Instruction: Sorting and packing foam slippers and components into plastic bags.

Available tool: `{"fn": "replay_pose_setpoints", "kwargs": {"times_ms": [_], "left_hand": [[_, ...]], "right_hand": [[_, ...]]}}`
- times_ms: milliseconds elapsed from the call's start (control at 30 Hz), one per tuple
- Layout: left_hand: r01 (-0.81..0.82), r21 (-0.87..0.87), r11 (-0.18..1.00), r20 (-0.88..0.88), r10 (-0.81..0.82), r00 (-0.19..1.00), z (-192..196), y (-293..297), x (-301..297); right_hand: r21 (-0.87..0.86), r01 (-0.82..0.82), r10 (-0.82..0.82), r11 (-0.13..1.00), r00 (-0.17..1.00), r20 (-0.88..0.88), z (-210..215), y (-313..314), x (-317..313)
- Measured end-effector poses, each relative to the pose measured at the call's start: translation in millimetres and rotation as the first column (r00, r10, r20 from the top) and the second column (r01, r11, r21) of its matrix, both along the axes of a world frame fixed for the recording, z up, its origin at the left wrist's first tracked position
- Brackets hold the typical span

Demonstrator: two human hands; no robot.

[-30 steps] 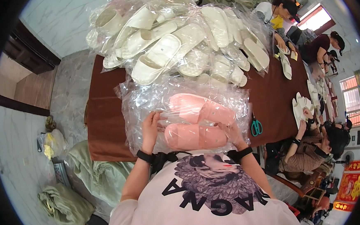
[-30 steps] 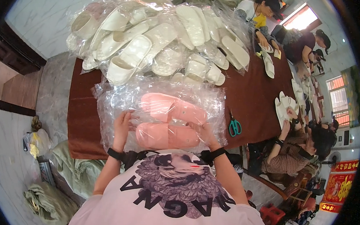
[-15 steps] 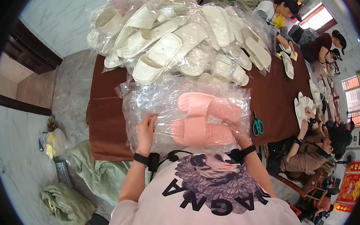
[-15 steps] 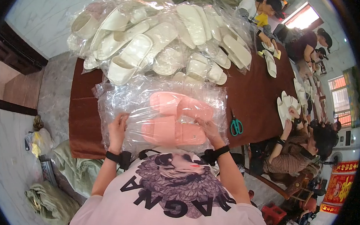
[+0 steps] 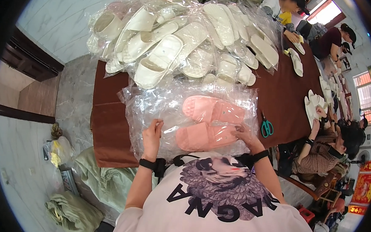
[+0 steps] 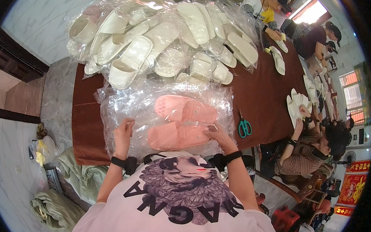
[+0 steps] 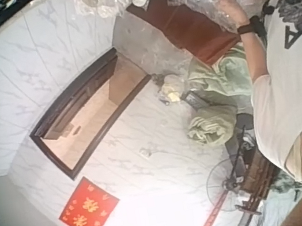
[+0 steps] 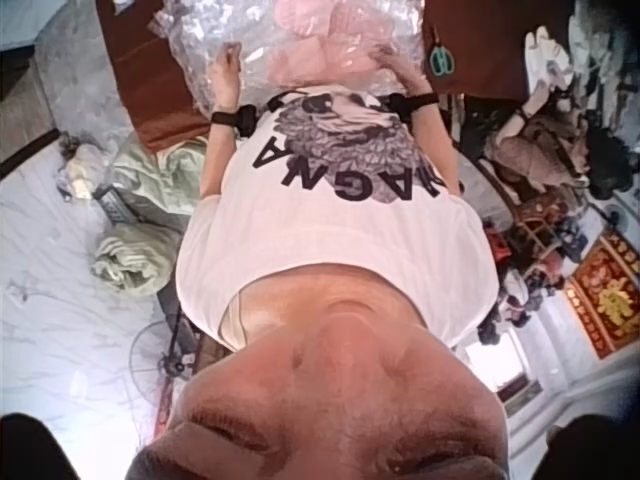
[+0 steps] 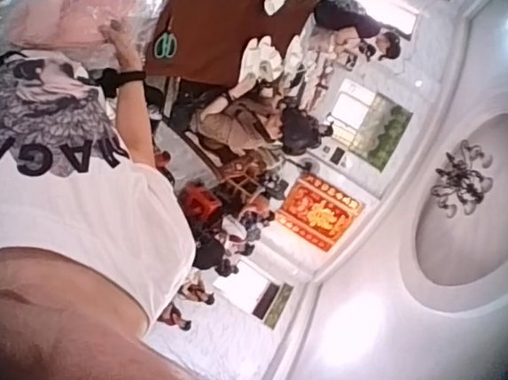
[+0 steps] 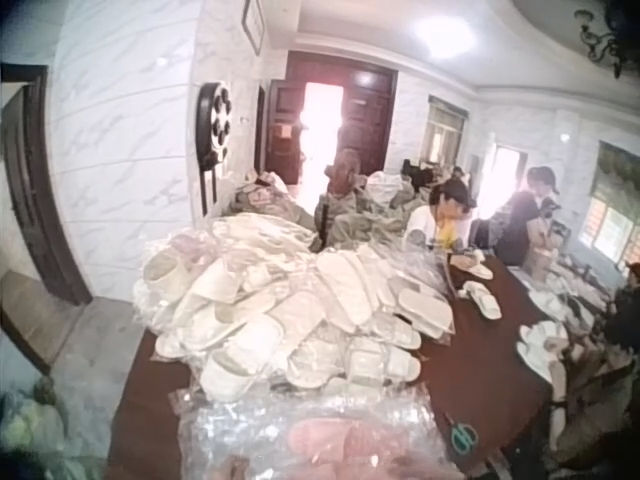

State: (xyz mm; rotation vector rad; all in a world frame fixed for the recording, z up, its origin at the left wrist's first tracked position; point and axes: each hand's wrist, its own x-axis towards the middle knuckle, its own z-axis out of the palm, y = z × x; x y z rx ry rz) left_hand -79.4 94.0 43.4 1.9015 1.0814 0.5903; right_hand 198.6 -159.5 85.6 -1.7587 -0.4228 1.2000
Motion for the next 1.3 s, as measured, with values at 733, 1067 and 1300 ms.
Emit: {"fn": "replay_pose_setpoints", "kwargs": {"times_ms": [733,1067,1300], "left_hand": [[-0.138,0.174,0.975,-0.042,0.147,0.988,18.3,3.8,-13.7],[-0.349,0.472,0.810,-0.431,0.557,0.710,21.7,21.0,-40.4],[-0.067,-0.103,0.992,-0.024,0.064,0.998,-33.9,14.4,-29.1]], "right_hand": [[0.260,0.368,-0.442,0.893,0.829,0.342,-3.0,-93.1,95.5],[0.479,0.678,-0.791,0.557,0.609,0.057,51.7,-142.2,82.0],[0.431,0.610,-0.648,0.665,0.758,-0.074,12.8,-81.7,58.1]]}}
